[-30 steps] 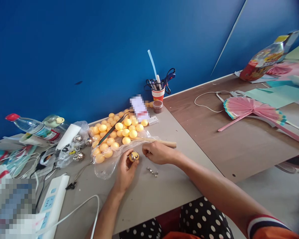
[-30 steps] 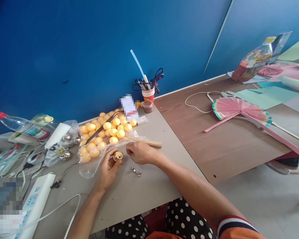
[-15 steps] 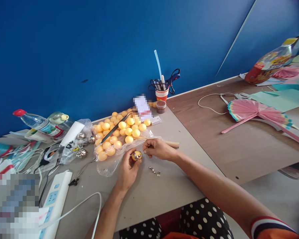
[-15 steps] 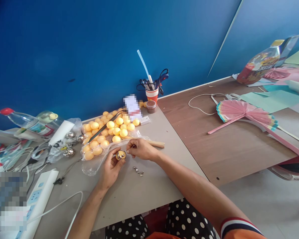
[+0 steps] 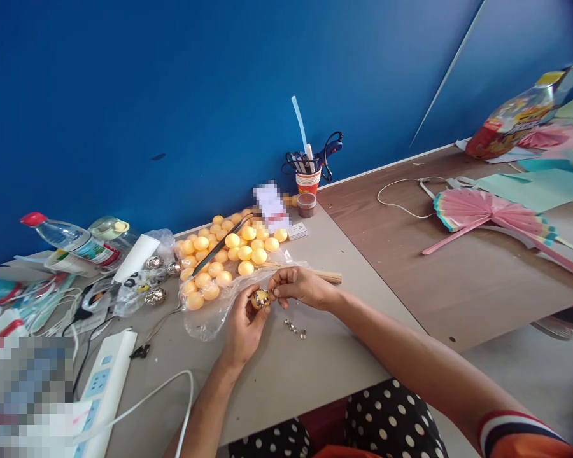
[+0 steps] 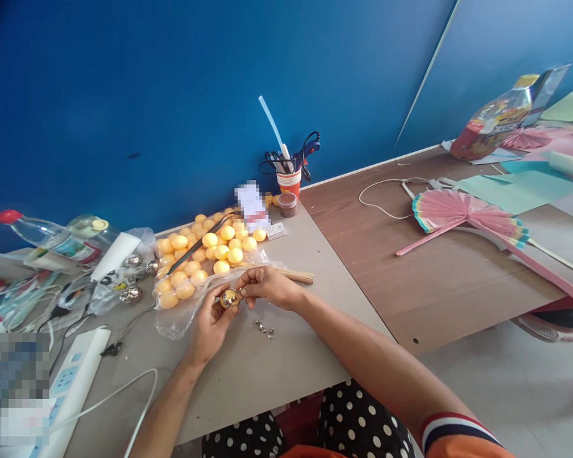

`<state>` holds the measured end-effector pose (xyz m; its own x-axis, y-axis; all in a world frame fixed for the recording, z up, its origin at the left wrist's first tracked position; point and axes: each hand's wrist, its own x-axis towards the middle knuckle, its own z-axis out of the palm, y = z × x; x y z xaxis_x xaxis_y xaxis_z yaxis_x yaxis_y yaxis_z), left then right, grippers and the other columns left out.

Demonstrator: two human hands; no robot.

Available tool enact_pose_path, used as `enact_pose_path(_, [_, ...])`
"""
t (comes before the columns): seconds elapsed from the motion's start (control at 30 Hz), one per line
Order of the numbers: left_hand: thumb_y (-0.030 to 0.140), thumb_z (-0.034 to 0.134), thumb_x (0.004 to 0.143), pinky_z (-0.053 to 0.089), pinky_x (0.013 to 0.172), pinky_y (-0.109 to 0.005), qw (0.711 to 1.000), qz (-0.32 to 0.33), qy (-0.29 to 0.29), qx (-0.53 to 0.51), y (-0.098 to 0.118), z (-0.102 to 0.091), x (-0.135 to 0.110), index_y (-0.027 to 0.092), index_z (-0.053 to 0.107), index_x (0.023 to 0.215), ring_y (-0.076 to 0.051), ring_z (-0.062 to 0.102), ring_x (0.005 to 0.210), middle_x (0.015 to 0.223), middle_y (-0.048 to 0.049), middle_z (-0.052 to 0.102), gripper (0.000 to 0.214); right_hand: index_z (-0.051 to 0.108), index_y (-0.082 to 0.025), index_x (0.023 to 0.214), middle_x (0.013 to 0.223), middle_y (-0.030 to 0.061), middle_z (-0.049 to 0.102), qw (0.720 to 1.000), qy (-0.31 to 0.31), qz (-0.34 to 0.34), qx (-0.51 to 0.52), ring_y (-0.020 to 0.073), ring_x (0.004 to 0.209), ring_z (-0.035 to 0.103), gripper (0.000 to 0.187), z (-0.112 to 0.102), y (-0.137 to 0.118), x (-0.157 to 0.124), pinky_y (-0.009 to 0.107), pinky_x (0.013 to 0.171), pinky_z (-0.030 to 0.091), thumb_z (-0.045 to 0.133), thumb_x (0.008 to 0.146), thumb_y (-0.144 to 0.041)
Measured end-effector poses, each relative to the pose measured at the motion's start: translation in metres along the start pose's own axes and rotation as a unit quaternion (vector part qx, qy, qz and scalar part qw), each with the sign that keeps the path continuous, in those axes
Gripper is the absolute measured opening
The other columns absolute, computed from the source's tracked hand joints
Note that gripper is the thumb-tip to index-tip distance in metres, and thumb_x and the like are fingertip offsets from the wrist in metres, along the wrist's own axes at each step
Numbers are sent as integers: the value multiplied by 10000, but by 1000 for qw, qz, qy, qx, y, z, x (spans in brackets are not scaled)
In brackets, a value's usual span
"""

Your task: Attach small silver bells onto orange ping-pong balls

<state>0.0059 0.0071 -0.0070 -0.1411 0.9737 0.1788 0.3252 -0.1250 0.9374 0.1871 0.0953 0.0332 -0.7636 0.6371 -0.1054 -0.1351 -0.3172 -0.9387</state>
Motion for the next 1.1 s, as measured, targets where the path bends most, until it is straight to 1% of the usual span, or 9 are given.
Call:
enact_pose_path(0.07, [386, 692, 801, 536, 795, -375, 1000, -4, -1, -6, 0, 0, 0, 204, 579, 1185, -231, 646, 902, 1047, -96, 654, 440, 629, -131, 792, 717, -5, 649, 1000, -2, 9, -13, 75, 522, 540, 118, 1, 0, 0, 241, 583, 421, 671, 719, -215])
enact_pose_path(0.23, [396, 695, 798, 532, 823, -383, 1000, -4, -1, -16, -2, 0, -1, 204, 577, 1194, -242, 640, 944, 1037, -93, 654, 456, 601, -152, 730, 640, -29, 613, 998, 20, 23, -46, 71, 488, 492, 64, 6, 1, 0, 228, 518, 385, 644, 698, -187])
enact_pose_path(0.43, [387, 681, 812, 538, 808, -381, 1000, 1, -6, 2, -3, -1, 0, 211, 568, 1208, -233, 647, 914, 1048, -96, 651, 449, 623, -152, 710, 641, -34, 595, 997, 42, 12, -57, 73, 534, 474, 58, 8, 6, 3, 226, 539, 390, 655, 665, -166])
enact_pose_path(0.63, [395, 682, 808, 540, 813, -381, 1000, -2, -4, 1, -5, 0, -1, 205, 569, 1203, -234, 649, 921, 1037, -92, 654, 453, 595, -149, 697, 576, -40, 575, 997, 42, 27, -56, 72, 498, 470, 49, 9, 7, 3, 222, 525, 367, 641, 685, -165])
enact_pose_path(0.8, [371, 689, 803, 545, 815, -392, 1000, -1, -1, 0, -3, 0, -1, 200, 576, 1195, -232, 653, 902, 1021, -89, 656, 442, 596, -148, 708, 594, -34, 586, 998, 37, 29, -41, 69, 503, 475, 66, 9, 7, 3, 216, 525, 367, 648, 687, -184])
enact_pose_path(1.0, [357, 700, 794, 538, 855, -409, 1000, 4, 8, 8, -3, 0, -2, 200, 592, 1184, -256, 636, 991, 1050, -101, 650, 434, 582, -152, 674, 570, -37, 572, 996, 42, 35, -69, 70, 494, 463, 58, 10, 7, 2, 213, 507, 358, 629, 677, -187])
enact_pose_path(1.1, [359, 697, 796, 535, 863, -413, 1000, 7, 7, 4, -6, 1, -2, 201, 590, 1187, -259, 632, 1002, 1059, -103, 648, 435, 577, -152, 661, 564, -34, 569, 995, 40, 30, -81, 72, 498, 469, 69, 11, 6, 2, 211, 505, 352, 629, 683, -192])
